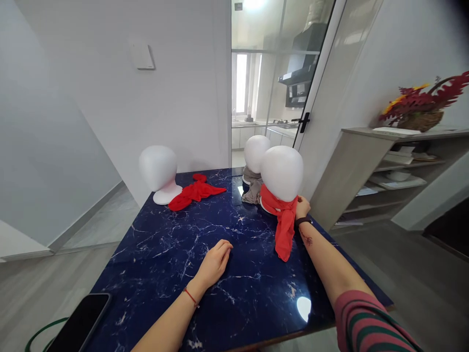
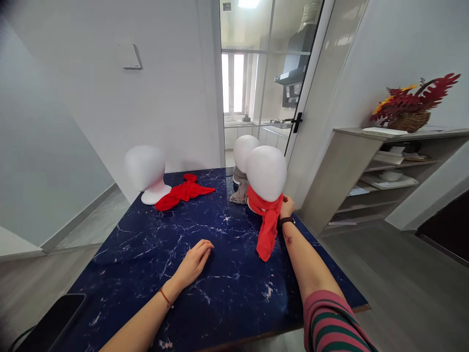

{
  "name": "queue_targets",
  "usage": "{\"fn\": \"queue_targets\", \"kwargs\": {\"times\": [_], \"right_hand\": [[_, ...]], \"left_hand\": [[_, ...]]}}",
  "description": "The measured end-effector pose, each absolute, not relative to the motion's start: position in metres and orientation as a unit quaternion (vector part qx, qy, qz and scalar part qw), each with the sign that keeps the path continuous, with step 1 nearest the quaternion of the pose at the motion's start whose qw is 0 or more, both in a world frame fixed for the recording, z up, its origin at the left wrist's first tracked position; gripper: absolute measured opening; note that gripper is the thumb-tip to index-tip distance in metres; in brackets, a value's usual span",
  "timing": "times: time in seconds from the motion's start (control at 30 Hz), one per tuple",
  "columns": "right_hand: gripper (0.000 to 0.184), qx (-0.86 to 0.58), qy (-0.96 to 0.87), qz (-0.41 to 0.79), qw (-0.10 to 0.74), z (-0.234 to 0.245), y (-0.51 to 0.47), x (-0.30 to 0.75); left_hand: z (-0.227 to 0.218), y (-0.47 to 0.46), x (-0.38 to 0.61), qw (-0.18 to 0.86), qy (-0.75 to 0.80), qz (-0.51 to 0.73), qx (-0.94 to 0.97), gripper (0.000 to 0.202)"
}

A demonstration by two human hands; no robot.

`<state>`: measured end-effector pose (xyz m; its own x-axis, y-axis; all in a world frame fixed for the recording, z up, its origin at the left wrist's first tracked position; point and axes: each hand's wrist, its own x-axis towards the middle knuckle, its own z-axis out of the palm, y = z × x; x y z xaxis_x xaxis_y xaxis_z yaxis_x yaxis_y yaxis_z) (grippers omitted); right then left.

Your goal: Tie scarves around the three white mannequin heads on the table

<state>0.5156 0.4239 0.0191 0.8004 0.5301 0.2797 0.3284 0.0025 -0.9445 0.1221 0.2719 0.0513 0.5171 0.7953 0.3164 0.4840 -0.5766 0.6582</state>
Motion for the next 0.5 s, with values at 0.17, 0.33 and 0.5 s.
{"fn": "queue_targets", "kwargs": {"times": [0.17,0.33,0.5], "right_hand": [[0.022,-0.667,-0.200,0.087,0.712,0.016,0.426,0.519],[0.025,-0.607,-0.131,0.132,0.772,0.021,0.411,0.521],[0.026,-0.592,-0.103,0.137,0.787,0.024,0.387,0.512]], "left_hand": [[0.053,0.271,0.122,0.243,0.379,0.316,0.835,0.025],[0.053,0.271,0.121,0.248,0.376,0.331,0.830,0.026],[0.049,0.279,0.112,0.235,0.391,0.372,0.809,0.025]]}}
